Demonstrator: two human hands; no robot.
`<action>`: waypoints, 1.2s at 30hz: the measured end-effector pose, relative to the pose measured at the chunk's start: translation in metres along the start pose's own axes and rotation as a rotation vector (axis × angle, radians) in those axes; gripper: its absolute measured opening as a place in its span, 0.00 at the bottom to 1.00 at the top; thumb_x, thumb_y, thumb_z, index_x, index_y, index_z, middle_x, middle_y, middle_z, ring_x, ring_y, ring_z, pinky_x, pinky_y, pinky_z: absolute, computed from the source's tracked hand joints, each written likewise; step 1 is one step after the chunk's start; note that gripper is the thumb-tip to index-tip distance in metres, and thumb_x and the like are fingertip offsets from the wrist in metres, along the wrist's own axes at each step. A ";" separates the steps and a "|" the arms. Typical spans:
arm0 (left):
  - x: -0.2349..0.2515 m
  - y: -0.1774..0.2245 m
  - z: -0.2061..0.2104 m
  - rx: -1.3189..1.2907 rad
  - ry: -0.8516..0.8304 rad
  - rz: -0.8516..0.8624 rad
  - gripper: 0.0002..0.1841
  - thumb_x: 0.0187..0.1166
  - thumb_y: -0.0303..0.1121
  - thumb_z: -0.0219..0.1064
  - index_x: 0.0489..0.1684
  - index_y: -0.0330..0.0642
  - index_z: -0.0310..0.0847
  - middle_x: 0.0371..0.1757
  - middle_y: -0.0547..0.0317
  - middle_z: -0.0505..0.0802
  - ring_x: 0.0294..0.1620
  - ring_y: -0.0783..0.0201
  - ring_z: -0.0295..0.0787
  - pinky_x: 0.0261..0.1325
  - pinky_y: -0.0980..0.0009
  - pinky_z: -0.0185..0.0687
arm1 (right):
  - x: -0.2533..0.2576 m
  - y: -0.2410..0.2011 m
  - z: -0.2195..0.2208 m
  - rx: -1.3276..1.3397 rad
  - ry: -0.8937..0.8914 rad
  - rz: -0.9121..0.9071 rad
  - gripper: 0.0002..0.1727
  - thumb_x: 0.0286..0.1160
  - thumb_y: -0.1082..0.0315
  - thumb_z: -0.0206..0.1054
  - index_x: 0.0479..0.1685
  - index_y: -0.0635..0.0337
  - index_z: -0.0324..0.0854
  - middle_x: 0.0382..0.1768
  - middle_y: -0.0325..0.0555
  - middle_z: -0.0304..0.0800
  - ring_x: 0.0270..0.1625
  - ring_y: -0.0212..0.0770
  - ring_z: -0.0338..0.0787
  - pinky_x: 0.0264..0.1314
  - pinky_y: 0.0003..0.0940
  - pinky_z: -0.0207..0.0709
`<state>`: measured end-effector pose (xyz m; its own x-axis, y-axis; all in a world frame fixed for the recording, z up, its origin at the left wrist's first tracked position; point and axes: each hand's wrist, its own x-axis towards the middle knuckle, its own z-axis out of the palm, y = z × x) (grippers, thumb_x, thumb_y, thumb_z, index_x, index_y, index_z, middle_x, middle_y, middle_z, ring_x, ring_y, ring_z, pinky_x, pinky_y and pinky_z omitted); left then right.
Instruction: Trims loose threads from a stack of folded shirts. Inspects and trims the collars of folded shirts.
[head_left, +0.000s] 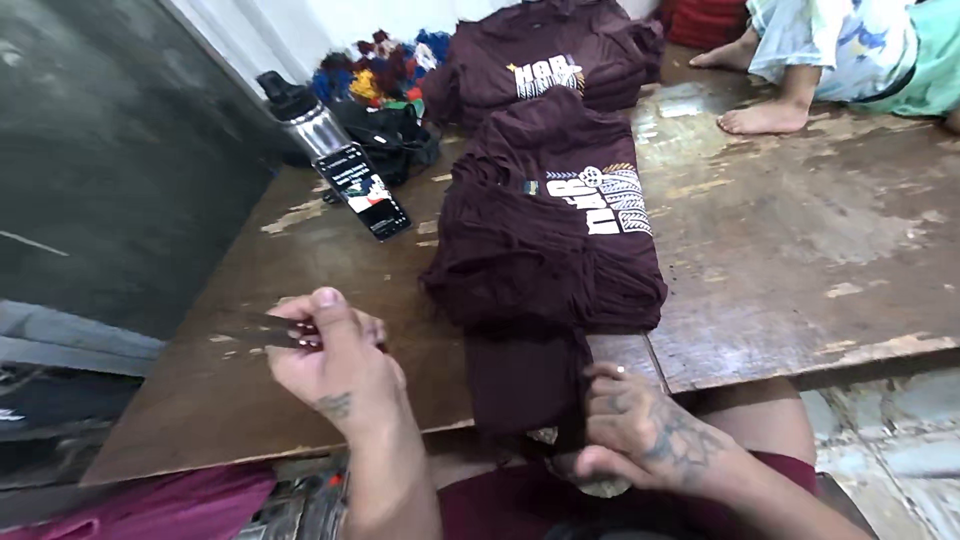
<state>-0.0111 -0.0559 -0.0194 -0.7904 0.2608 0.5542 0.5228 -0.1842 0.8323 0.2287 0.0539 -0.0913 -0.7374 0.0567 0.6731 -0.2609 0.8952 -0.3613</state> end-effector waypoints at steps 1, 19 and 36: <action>-0.005 0.010 0.005 -0.049 -0.028 0.048 0.02 0.86 0.30 0.58 0.43 0.50 0.70 0.22 0.82 0.79 0.20 0.84 0.76 0.26 0.84 0.77 | 0.018 0.004 0.004 -0.015 -0.028 -0.033 0.25 0.88 0.53 0.57 0.21 0.56 0.84 0.26 0.44 0.89 0.43 0.46 0.93 0.72 0.49 0.77; -0.062 -0.030 -0.025 0.313 -1.046 -0.009 0.15 0.89 0.34 0.55 0.48 0.31 0.82 0.37 0.46 0.89 0.38 0.56 0.89 0.45 0.59 0.85 | 0.074 0.045 0.009 -0.358 -0.039 0.203 0.32 0.80 0.40 0.61 0.67 0.56 0.86 0.73 0.64 0.83 0.78 0.71 0.79 0.78 0.81 0.60; -0.062 -0.005 0.023 0.169 -1.021 -0.165 0.18 0.91 0.35 0.51 0.55 0.32 0.86 0.29 0.65 0.89 0.22 0.77 0.78 0.28 0.79 0.76 | -0.010 0.029 0.012 -0.228 -0.001 0.230 0.17 0.73 0.62 0.66 0.57 0.60 0.89 0.43 0.59 0.92 0.45 0.59 0.94 0.45 0.54 0.87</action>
<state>0.0425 -0.0498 -0.0577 -0.2518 0.9612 0.1126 0.5334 0.0408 0.8449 0.2212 0.0744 -0.1163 -0.7617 0.2682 0.5898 0.0582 0.9350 -0.3500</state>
